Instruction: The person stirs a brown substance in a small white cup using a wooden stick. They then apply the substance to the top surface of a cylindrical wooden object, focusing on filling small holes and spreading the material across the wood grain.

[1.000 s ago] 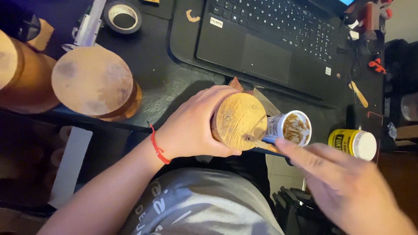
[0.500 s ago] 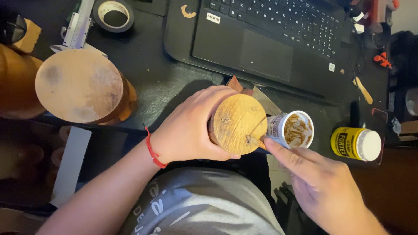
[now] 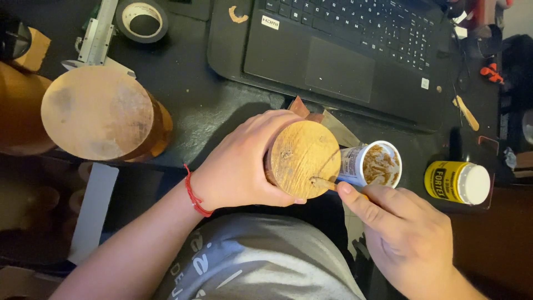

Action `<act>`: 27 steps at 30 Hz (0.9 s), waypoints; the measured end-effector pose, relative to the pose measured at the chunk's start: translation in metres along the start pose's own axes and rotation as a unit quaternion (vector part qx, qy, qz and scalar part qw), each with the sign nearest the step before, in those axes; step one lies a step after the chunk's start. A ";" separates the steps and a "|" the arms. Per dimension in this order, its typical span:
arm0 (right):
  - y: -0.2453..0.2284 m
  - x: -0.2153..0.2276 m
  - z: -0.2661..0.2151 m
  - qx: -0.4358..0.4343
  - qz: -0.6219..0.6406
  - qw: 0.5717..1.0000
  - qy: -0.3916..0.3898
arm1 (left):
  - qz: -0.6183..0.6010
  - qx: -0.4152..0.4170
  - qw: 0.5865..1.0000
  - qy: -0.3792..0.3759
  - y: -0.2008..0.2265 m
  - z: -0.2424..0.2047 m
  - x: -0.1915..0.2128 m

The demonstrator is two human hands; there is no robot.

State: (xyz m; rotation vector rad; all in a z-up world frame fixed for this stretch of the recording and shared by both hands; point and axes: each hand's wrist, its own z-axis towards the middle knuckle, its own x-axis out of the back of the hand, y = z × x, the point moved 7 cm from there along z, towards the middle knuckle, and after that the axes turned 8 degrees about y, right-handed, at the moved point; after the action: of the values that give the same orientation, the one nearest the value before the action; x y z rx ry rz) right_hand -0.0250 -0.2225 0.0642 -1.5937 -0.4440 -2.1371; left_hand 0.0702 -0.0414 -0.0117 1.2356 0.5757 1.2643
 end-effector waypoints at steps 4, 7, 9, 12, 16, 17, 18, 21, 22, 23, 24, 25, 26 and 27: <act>-0.005 -0.001 0.004 0.006 0.019 0.999 0.035 | 0.000 0.014 1.000 -0.004 -0.002 -0.002 0.000; -0.006 0.005 0.006 0.005 0.019 0.996 0.084 | 0.001 0.016 1.000 -0.003 -0.001 -0.001 -0.001; -0.008 0.011 0.011 0.002 0.027 0.994 0.107 | -0.004 0.020 1.000 -0.003 -0.001 -0.001 0.000; -0.003 0.014 0.012 -0.008 0.044 0.993 0.108 | -0.003 0.025 1.000 -0.009 -0.003 -0.002 -0.001; -0.005 0.022 0.010 -0.002 0.037 0.994 0.106 | -0.004 0.028 1.000 -0.014 -0.002 -0.002 -0.001; -0.008 0.025 0.013 0.007 0.027 0.994 0.108 | -0.002 0.027 1.000 -0.014 -0.003 -0.002 -0.001; -0.012 0.028 0.015 0.016 0.016 0.994 0.109 | 0.001 0.026 1.000 -0.014 -0.004 -0.002 -0.002; -0.013 0.026 0.016 0.047 -0.008 0.997 0.059 | 0.006 0.028 1.000 -0.012 -0.003 -0.002 -0.001; -0.012 0.029 0.016 0.046 -0.009 0.997 0.059 | 0.006 0.026 1.000 -0.012 -0.003 -0.002 -0.002; -0.011 0.029 0.018 0.050 -0.018 0.998 0.045 | 0.002 0.025 1.000 -0.010 -0.003 -0.002 -0.002; -0.010 0.029 0.019 0.054 -0.027 0.998 0.031 | -0.001 0.023 1.000 -0.008 -0.003 -0.003 -0.001; -0.010 0.030 0.021 0.056 -0.026 0.998 0.031 | 0.000 0.024 1.000 -0.006 -0.003 -0.003 0.000; -0.010 0.029 0.022 0.059 -0.031 0.998 0.017 | -0.001 0.024 1.000 -0.007 -0.003 -0.003 0.000; -0.009 0.029 0.022 0.059 -0.038 0.998 0.003 | -0.003 0.022 1.000 -0.011 -0.002 -0.002 -0.001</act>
State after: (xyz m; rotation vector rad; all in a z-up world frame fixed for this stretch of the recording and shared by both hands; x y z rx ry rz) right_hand -0.0189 -0.2078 0.0983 -1.5273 -0.6271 -2.1273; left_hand 0.0693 -0.0410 -0.0143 1.2825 0.5940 1.2366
